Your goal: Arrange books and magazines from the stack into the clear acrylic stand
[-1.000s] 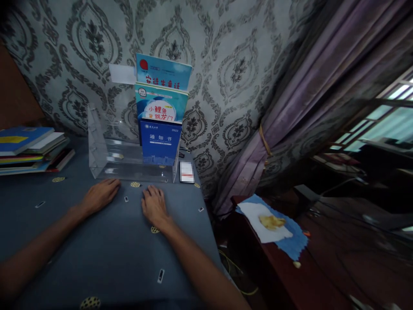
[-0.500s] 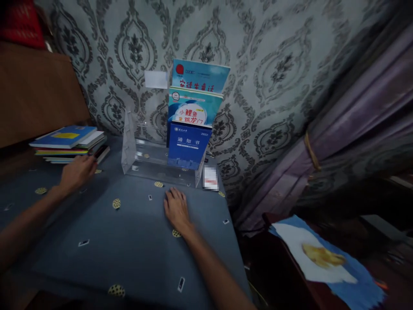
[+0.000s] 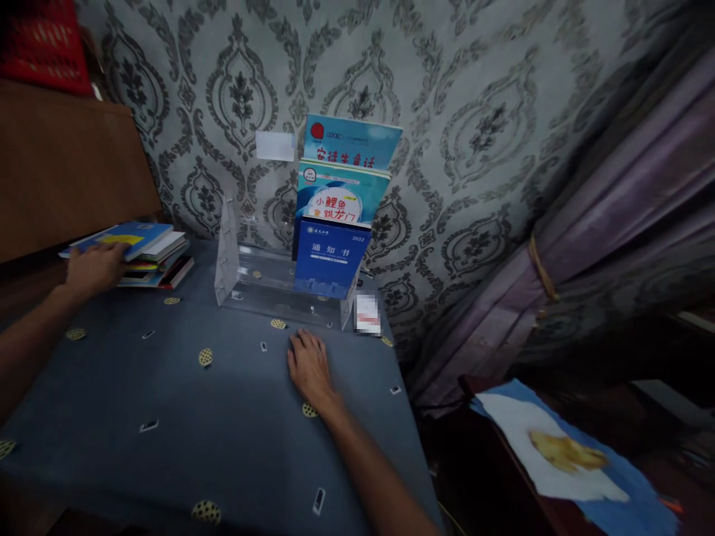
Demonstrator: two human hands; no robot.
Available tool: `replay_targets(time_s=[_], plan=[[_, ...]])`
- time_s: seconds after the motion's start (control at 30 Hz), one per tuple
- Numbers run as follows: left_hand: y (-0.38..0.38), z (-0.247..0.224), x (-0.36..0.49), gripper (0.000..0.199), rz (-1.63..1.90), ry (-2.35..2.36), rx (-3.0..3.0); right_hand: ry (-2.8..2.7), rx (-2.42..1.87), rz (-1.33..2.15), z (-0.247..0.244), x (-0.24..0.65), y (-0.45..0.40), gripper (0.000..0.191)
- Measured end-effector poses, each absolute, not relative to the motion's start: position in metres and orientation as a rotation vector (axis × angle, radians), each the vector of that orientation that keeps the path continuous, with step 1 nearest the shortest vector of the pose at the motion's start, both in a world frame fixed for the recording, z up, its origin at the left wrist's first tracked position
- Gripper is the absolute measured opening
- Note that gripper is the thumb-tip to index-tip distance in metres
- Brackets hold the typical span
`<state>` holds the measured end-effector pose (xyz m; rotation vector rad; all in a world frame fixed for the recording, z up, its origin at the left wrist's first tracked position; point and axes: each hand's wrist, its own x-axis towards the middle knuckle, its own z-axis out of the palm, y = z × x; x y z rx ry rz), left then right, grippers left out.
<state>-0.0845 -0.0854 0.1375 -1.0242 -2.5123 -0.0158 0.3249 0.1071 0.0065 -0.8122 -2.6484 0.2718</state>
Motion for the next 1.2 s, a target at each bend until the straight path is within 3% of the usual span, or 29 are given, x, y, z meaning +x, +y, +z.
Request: replay_targets(time_s=[0.4,0.7,1.2], plan=[[-0.086,0.156,-0.052,0.042,0.232,-2.473,-1.191,-2.638,-0.804,0.274,0.004,0.324,0.109,0.037],[-0.095,0.139,-0.046,0.055,0.076,-2.563,-1.22,-2.646,-0.811,0.288,0.005,0.324,0.108,0.038],[-0.091,0.1,-0.022,0.056,0.219,-2.397,-1.074,-2.639,-0.82,0.284,0.002,0.322,0.109,0.038]])
